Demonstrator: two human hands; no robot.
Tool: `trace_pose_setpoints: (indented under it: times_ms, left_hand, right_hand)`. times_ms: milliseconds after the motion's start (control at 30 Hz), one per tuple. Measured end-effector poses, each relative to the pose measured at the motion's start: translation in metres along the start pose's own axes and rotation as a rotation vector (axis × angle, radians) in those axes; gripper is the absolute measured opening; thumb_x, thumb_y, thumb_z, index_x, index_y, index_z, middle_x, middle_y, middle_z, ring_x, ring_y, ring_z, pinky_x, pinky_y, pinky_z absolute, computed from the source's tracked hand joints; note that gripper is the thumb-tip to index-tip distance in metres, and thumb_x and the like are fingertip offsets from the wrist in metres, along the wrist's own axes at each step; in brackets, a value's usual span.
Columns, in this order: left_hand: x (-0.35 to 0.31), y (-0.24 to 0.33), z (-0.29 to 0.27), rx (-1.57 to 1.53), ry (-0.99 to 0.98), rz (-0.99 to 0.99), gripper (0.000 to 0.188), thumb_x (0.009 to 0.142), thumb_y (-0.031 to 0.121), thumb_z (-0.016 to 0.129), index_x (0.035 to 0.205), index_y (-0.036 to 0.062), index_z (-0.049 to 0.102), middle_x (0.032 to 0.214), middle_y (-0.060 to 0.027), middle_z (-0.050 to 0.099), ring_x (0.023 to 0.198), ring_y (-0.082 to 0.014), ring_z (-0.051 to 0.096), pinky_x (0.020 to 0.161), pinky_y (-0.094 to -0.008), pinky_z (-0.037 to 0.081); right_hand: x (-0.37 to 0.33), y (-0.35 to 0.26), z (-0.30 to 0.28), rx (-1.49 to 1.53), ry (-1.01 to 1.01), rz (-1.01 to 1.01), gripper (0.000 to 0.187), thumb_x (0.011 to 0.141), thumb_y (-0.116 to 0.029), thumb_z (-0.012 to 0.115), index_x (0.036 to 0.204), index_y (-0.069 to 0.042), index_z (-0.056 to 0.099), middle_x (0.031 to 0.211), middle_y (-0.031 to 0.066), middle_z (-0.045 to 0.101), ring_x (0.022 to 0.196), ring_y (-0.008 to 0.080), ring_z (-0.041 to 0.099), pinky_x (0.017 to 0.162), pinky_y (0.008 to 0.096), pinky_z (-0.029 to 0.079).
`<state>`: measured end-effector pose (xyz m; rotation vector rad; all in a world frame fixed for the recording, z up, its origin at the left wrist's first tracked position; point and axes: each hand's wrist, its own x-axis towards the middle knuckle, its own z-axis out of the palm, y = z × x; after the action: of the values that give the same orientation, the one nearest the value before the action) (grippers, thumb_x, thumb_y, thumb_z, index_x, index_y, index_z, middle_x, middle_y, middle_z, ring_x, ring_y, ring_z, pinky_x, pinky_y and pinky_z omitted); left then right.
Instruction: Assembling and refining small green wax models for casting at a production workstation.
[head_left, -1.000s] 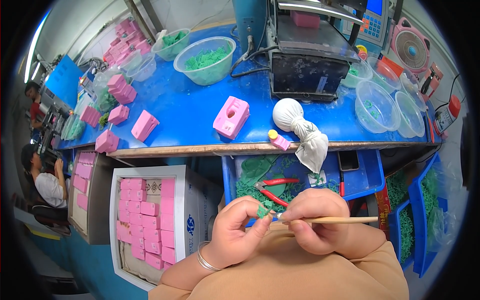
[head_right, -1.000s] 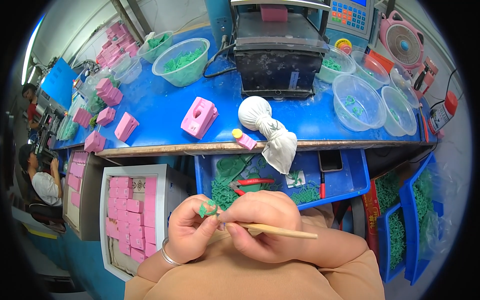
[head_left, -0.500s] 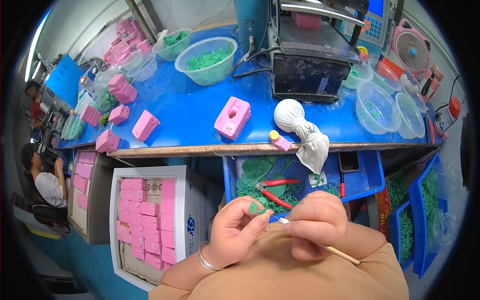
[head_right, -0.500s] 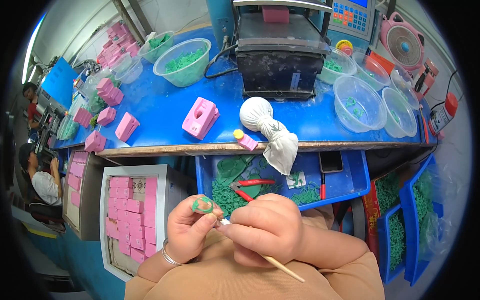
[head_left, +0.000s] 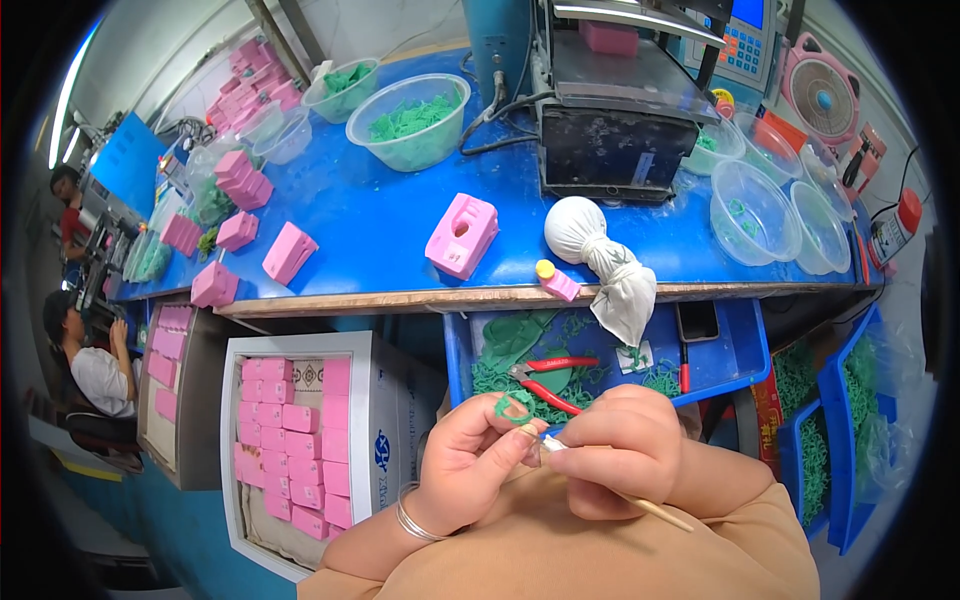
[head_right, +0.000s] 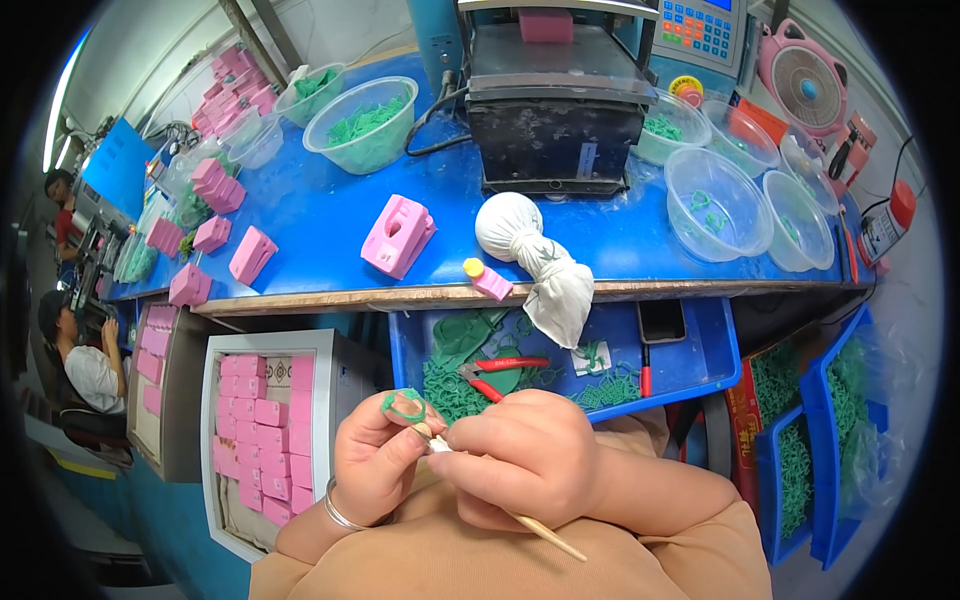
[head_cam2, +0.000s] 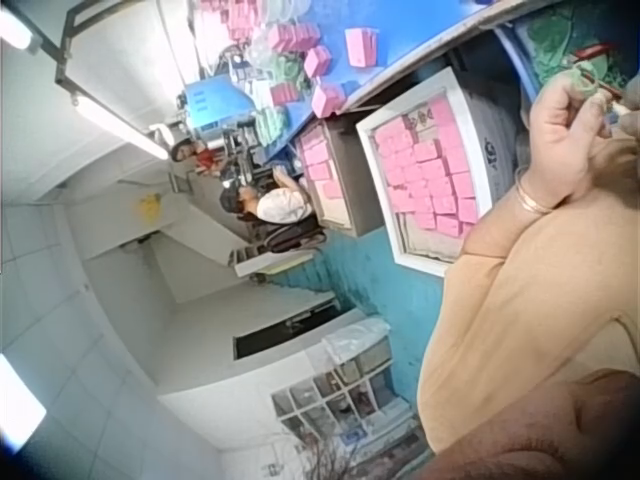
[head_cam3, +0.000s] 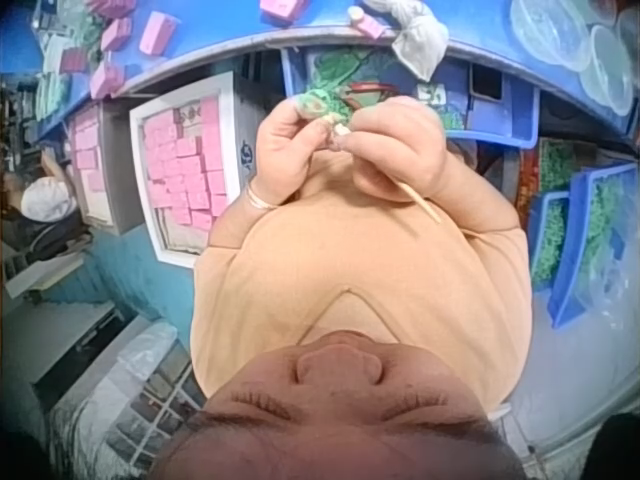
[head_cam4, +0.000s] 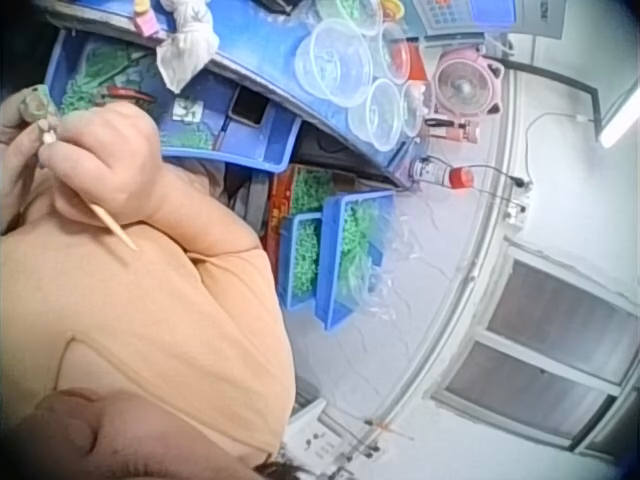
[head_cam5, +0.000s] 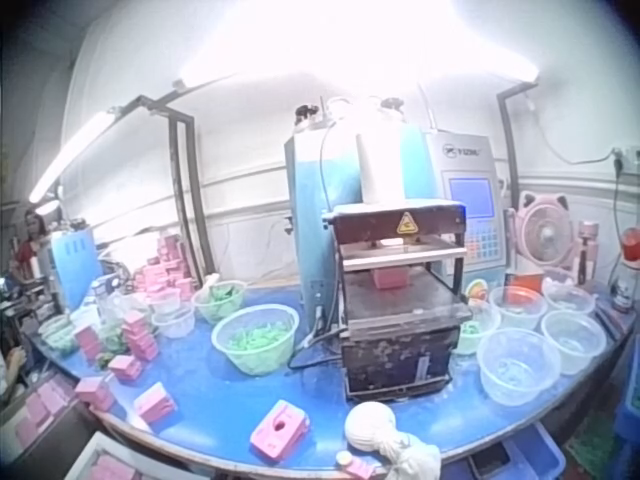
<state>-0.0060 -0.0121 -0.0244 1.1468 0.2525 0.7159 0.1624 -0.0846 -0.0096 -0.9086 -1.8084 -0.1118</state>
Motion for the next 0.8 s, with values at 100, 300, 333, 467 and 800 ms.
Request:
trace_pose_setpoints:
  times_ms: [100, 300, 333, 467, 800]
  left_hand:
    - [0.0005, 0.0035, 0.0011, -0.025, -0.004, -0.036, 0.009, 0.092, 0.0, 0.05, 0.1, -0.002, 0.054, 0.093, -0.0057, 0.057, 0.079, -0.009, 0.056, 0.071, -0.0239, 0.048]
    - [-0.0011, 0.0039, -0.0005, -0.021, 0.033, -0.094, 0.01, 0.089, 0.0, 0.053, 0.098, 0.0013, 0.053, 0.093, -0.0114, 0.06, 0.082, -0.0156, 0.058, 0.07, -0.0272, 0.049]
    - [-0.001, 0.0036, -0.0002, -0.021, 0.033, -0.093, 0.01, 0.089, 0.0, 0.053, 0.098, 0.0013, 0.053, 0.093, -0.0114, 0.06, 0.082, -0.0156, 0.058, 0.07, -0.0272, 0.049]
    - [-0.0008, 0.0034, 0.0018, 0.002, 0.027, -0.061, 0.01, 0.092, 0.002, 0.052, 0.101, -0.0015, 0.054, 0.09, -0.0049, 0.057, 0.076, -0.0087, 0.056, 0.069, -0.0233, 0.048]
    - [-0.0007, 0.0016, 0.0, -0.01, 0.012, -0.077, 0.009, 0.092, 0.002, 0.052, 0.101, 0.0001, 0.052, 0.089, -0.0045, 0.057, 0.077, -0.0081, 0.056, 0.069, -0.0229, 0.048]
  right_hand:
    - [-0.0002, 0.0, -0.003, 0.007, 0.029, 0.012, 0.031, 0.062, -0.011, 0.069, 0.092, -0.003, 0.065, 0.081, 0.0068, 0.059, 0.054, 0.0164, 0.055, 0.045, 0.0266, 0.041]
    - [0.0007, -0.0006, -0.0036, 0.028, -0.008, 0.058, 0.03, 0.062, -0.009, 0.069, 0.092, -0.004, 0.065, 0.077, 0.006, 0.059, 0.056, 0.0163, 0.056, 0.045, 0.0262, 0.041]
    - [0.0006, -0.0004, -0.0015, 0.051, 0.013, 0.049, 0.031, 0.061, -0.007, 0.068, 0.092, -0.004, 0.065, 0.078, 0.0062, 0.059, 0.056, 0.0166, 0.056, 0.045, 0.0263, 0.041]
    - [-0.0004, -0.0016, -0.0027, 0.139, 0.052, 0.089, 0.032, 0.059, -0.001, 0.067, 0.091, -0.003, 0.063, 0.075, 0.0072, 0.06, 0.056, 0.019, 0.057, 0.046, 0.0273, 0.042]
    - [0.0014, -0.0037, -0.0008, 0.252, 0.127, 0.211, 0.025, 0.066, 0.002, 0.067, 0.089, 0.0, 0.059, 0.071, 0.011, 0.063, 0.056, 0.0234, 0.061, 0.048, 0.0301, 0.047]
